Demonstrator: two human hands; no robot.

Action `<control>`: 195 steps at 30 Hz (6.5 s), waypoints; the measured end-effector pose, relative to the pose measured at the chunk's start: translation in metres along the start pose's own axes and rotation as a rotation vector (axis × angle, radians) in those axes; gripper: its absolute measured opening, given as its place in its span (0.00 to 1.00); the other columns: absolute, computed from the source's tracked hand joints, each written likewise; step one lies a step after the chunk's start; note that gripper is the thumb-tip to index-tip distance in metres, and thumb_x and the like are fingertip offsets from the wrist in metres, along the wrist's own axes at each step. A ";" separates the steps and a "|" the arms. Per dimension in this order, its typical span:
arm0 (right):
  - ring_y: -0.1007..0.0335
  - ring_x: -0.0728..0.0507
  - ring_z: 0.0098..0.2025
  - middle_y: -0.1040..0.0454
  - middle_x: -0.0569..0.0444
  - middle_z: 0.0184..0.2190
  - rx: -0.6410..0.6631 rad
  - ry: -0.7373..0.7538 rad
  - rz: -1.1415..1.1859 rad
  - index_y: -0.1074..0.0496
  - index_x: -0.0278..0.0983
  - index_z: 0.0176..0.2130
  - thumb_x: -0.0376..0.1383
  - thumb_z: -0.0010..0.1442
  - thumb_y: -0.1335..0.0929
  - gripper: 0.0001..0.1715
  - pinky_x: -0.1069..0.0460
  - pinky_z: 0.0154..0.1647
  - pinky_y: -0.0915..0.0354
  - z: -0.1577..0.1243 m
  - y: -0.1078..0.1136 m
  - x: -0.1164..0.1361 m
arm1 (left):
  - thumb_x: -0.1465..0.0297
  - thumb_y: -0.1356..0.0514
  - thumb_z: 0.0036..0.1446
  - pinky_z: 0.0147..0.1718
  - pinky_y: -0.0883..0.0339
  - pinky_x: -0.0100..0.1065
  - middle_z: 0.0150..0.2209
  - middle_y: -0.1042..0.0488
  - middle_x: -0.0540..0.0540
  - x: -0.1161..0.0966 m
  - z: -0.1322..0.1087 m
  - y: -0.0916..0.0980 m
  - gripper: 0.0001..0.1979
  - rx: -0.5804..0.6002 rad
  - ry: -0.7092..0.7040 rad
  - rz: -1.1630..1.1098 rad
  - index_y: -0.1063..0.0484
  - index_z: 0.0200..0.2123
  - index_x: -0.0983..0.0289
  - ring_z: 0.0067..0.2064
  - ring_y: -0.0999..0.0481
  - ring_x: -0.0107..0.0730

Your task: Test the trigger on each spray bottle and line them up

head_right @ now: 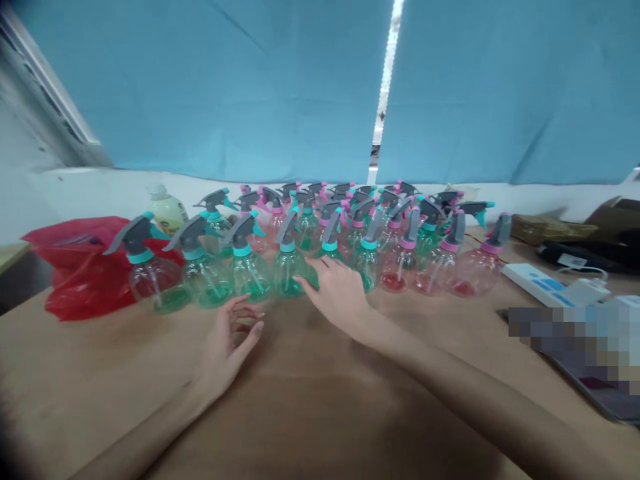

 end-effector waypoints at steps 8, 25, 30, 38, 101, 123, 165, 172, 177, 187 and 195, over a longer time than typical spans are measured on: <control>0.35 0.33 0.52 0.30 0.42 0.50 -0.144 -0.102 0.011 0.36 0.34 0.55 0.51 0.60 0.37 0.31 0.40 0.45 0.33 -0.008 0.015 -0.047 | 0.64 0.45 0.60 0.41 0.30 0.43 0.43 0.31 0.57 0.005 0.001 -0.003 0.18 0.059 0.070 0.041 0.42 0.51 0.61 0.44 0.26 0.38; 0.31 0.29 0.49 0.29 0.36 0.49 -0.022 -0.322 0.184 0.40 0.30 0.57 0.56 0.55 0.35 0.42 0.38 0.41 0.32 0.017 -0.026 -0.067 | 0.63 0.46 0.61 0.41 0.31 0.40 0.44 0.31 0.54 0.009 0.006 -0.020 0.11 0.149 0.092 0.090 0.38 0.45 0.58 0.40 0.26 0.34; 0.31 0.31 0.49 0.29 0.38 0.47 0.005 -0.266 0.158 0.41 0.30 0.57 0.56 0.55 0.36 0.43 0.40 0.42 0.33 0.002 -0.016 -0.060 | 0.65 0.46 0.61 0.42 0.30 0.41 0.44 0.31 0.55 -0.028 0.026 -0.044 0.09 0.146 0.022 0.046 0.37 0.44 0.59 0.43 0.26 0.35; 0.30 0.34 0.44 0.28 0.42 0.41 0.012 -0.135 0.111 0.35 0.33 0.47 0.47 0.57 0.35 0.25 0.43 0.36 0.31 -0.043 0.012 -0.040 | 0.63 0.38 0.53 0.53 0.36 0.47 0.56 0.36 0.60 -0.091 0.067 -0.081 0.28 0.107 -0.112 -0.041 0.42 0.55 0.59 0.57 0.35 0.44; 0.55 0.39 0.66 0.48 0.47 0.65 0.493 0.261 0.333 0.45 0.36 0.63 0.55 0.60 0.38 0.41 0.40 0.65 0.53 -0.097 -0.037 -0.096 | 0.71 0.45 0.53 0.29 0.37 0.33 0.25 0.29 0.48 -0.099 0.062 -0.103 0.18 0.322 0.014 -0.179 0.29 0.48 0.57 0.25 0.33 0.31; 0.55 0.38 0.66 0.47 0.49 0.65 0.477 0.284 0.353 0.51 0.41 0.65 0.51 0.61 0.36 0.40 0.38 0.65 0.52 -0.100 -0.040 -0.097 | 0.74 0.46 0.48 0.27 0.38 0.31 0.28 0.32 0.48 -0.119 0.067 -0.101 0.18 0.313 -0.091 -0.158 0.28 0.43 0.58 0.27 0.33 0.30; 0.55 0.40 0.66 0.46 0.50 0.65 0.475 0.295 0.344 0.46 0.40 0.64 0.49 0.63 0.38 0.35 0.39 0.65 0.52 -0.099 -0.040 -0.098 | 0.75 0.45 0.50 0.31 0.35 0.31 0.27 0.33 0.48 -0.113 0.066 -0.102 0.17 0.311 -0.043 -0.227 0.29 0.44 0.59 0.27 0.35 0.29; 0.56 0.40 0.67 0.47 0.50 0.65 0.472 0.300 0.335 0.47 0.39 0.64 0.49 0.63 0.38 0.35 0.39 0.65 0.52 -0.100 -0.041 -0.099 | 0.75 0.45 0.50 0.30 0.35 0.30 0.26 0.34 0.47 -0.114 0.066 -0.102 0.17 0.303 -0.054 -0.199 0.29 0.44 0.59 0.26 0.35 0.27; 0.56 0.41 0.67 0.47 0.50 0.65 0.474 0.304 0.315 0.46 0.38 0.64 0.50 0.63 0.38 0.35 0.40 0.65 0.52 -0.101 -0.042 -0.099 | 0.75 0.45 0.51 0.30 0.36 0.30 0.27 0.34 0.47 -0.114 0.066 -0.102 0.17 0.309 -0.062 -0.197 0.29 0.45 0.59 0.27 0.35 0.27; 0.56 0.41 0.67 0.47 0.50 0.65 0.469 0.311 0.309 0.47 0.38 0.64 0.49 0.63 0.38 0.35 0.40 0.65 0.52 -0.101 -0.042 -0.099 | 0.75 0.45 0.51 0.27 0.41 0.30 0.25 0.37 0.46 -0.110 0.064 -0.105 0.17 0.315 -0.025 -0.245 0.29 0.45 0.56 0.25 0.39 0.26; 0.56 0.40 0.67 0.48 0.49 0.65 0.476 0.333 0.299 0.49 0.38 0.65 0.49 0.64 0.39 0.35 0.39 0.66 0.53 -0.101 -0.040 -0.096 | 0.74 0.47 0.52 0.28 0.39 0.32 0.23 0.38 0.47 -0.106 0.064 -0.102 0.11 0.313 -0.072 -0.149 0.29 0.37 0.58 0.28 0.34 0.30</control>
Point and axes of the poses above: each hand's wrist, its own z-axis towards the middle knuckle, its own y-axis out of the back of the hand, x = y × z, the point moved 9 cm from there along z, towards the middle knuckle
